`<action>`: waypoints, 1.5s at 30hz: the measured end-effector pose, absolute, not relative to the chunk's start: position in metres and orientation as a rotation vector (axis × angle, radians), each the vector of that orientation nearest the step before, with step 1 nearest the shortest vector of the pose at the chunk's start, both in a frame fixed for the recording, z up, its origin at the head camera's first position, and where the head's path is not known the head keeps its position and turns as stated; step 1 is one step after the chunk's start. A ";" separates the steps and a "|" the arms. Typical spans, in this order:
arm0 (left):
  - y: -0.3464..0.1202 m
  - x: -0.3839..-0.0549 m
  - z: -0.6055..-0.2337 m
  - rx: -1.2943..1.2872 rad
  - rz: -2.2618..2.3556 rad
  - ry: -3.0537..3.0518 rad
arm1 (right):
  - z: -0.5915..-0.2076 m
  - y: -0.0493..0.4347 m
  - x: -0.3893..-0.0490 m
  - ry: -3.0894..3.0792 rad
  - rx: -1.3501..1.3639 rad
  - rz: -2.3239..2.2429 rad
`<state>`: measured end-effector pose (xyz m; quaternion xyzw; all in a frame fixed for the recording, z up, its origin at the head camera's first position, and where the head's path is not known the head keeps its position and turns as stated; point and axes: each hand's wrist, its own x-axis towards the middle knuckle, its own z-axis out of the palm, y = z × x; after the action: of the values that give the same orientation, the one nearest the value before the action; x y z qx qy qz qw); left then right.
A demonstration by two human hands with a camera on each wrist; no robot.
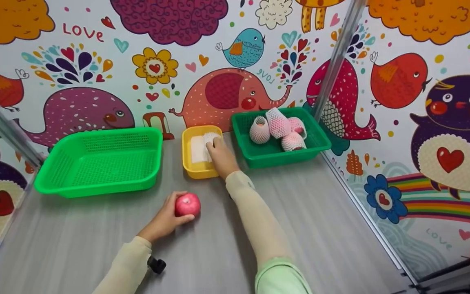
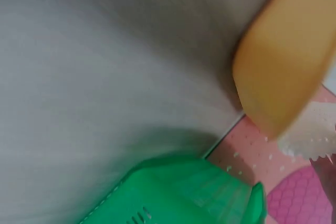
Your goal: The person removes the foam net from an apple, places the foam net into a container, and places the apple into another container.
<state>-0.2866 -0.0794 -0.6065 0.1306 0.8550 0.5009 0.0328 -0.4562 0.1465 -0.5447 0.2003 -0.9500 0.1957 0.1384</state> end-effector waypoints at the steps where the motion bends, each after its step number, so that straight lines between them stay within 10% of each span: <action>1: -0.079 -0.286 -0.607 0.400 1.543 2.628 | -0.547 0.144 -0.456 -2.782 0.589 0.534; 45: -0.079 -0.289 -0.610 0.400 1.574 2.619 | -0.570 0.111 -0.456 -3.187 0.604 0.308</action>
<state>-0.2893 -0.0791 -0.6103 0.1297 0.8495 0.5106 0.0299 -0.4563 0.1106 -0.5697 0.1849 -0.9765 0.0945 -0.0584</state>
